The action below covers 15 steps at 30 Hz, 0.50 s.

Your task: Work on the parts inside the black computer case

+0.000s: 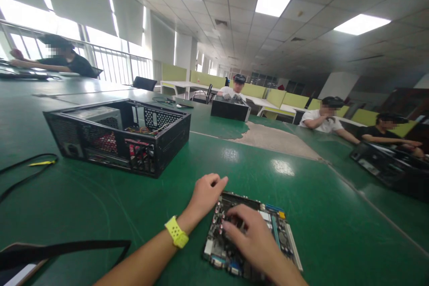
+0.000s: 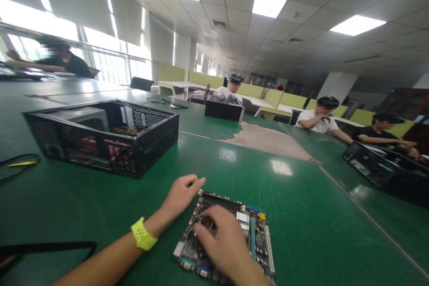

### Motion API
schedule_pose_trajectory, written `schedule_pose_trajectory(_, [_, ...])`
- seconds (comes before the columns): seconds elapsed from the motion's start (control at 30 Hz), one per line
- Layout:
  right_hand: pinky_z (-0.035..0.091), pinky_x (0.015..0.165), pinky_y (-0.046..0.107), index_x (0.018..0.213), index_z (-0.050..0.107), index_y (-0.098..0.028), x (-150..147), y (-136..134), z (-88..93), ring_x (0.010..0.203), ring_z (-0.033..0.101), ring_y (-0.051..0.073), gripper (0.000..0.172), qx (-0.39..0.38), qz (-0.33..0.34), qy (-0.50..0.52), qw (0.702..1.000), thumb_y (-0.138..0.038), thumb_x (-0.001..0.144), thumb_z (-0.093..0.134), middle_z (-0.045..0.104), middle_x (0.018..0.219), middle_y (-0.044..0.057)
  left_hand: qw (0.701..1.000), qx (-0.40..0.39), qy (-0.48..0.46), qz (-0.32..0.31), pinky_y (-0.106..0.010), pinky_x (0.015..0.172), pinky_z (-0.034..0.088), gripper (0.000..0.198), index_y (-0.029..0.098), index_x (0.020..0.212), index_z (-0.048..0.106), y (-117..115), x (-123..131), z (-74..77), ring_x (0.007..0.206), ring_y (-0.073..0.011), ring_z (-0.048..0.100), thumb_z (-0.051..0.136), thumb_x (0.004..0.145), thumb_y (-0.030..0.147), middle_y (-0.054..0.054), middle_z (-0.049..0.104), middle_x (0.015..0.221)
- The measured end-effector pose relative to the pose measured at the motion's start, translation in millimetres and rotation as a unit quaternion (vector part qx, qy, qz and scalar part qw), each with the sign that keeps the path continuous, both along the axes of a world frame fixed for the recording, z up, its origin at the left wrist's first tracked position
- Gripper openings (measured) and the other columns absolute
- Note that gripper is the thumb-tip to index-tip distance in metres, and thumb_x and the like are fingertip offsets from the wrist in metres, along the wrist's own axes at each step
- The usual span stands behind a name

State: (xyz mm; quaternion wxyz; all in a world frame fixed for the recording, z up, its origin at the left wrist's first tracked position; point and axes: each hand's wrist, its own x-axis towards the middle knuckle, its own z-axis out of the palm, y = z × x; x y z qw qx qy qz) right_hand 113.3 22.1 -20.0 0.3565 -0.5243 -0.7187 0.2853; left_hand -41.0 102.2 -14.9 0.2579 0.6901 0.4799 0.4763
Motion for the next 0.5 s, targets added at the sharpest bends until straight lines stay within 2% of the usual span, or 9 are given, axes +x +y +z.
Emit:
schedule_pose_trajectory(0.03, [0.039,0.079,0.031,0.093,0.067,-0.024,-5,-5,-1.7,0.087,0.055,0.019,0.024,0.021,0.024,-0.085,0.996,-0.043,0.080,0.062,0.062,0.090,0.002,0.998,-0.047,-0.027,-0.014,-0.030,0.056,0.031,0.049,0.021,0.049,0.035,8,-3,-2.8,0.053,-0.0153,0.039,0.040,0.085,0.054,0.003,0.036,0.049])
schedule_pose_trajectory(0.1, [0.038,0.079,0.031,0.094,0.068,-0.026,-13,-14,-3.5,0.091,0.055,0.020,0.023,0.031,0.059,-0.191,0.979,-0.043,0.080,0.062,0.062,0.097,0.002,0.991,-0.100,-0.071,-0.045,-0.030,0.056,0.031,0.055,0.022,0.046,0.035,17,-9,-6.5,0.049,-0.0149,0.037,0.031,0.085,0.060,0.003,0.034,0.046])
schedule_pose_trajectory(0.2, [0.039,0.079,0.030,0.086,0.068,-0.025,-20,-21,-5.2,0.092,0.055,0.020,0.021,0.037,0.086,-0.248,0.964,-0.044,0.080,0.062,0.061,0.098,0.002,0.987,-0.107,-0.106,-0.050,-0.031,0.060,0.034,0.056,0.021,0.045,0.044,18,-11,-7.7,0.051,-0.0167,0.043,0.029,0.085,0.057,0.000,0.042,0.047])
schedule_pose_trajectory(0.27, [0.040,0.080,0.032,0.089,0.067,-0.026,-23,-23,-7.9,0.094,0.055,0.022,0.029,0.051,0.094,-0.249,0.963,-0.052,0.076,0.065,0.061,0.102,0.002,0.987,-0.111,-0.111,-0.043,-0.031,0.059,0.035,0.056,0.020,0.046,0.051,17,-11,-7.5,0.052,-0.0175,0.045,0.030,0.085,0.054,0.000,0.045,0.047])
schedule_pose_trajectory(0.37, [0.041,0.082,0.039,0.097,0.065,-0.026,-30,-25,-15.7,0.096,0.055,0.028,0.047,0.054,0.053,-0.269,0.960,-0.063,0.069,0.066,0.062,0.105,0.005,0.987,-0.117,-0.102,-0.038,-0.032,0.058,0.034,0.055,0.019,0.048,0.057,16,-10,-8.0,0.050,-0.0178,0.045,0.031,0.083,0.052,0.000,0.042,0.045])
schedule_pose_trajectory(0.43, [0.042,0.082,0.043,0.102,0.064,-0.025,-36,-27,-21.1,0.094,0.056,0.030,0.049,0.046,0.008,-0.304,0.951,-0.063,0.072,0.064,0.063,0.103,0.008,0.987,-0.117,-0.100,-0.035,-0.032,0.058,0.033,0.054,0.018,0.050,0.059,17,-9,-8.7,0.050,-0.0178,0.044,0.032,0.082,0.051,0.001,0.041,0.044])
schedule_pose_trajectory(0.5, [0.042,0.081,0.046,0.116,0.059,-0.028,-40,-28,-24.4,0.093,0.057,0.032,0.056,0.056,0.003,-0.332,0.942,-0.062,0.072,0.064,0.063,0.103,0.008,0.988,-0.112,-0.103,-0.035,-0.031,0.057,0.033,0.052,0.018,0.051,0.058,17,-9,-9.0,0.051,-0.0179,0.044,0.031,0.082,0.050,0.001,0.041,0.045])
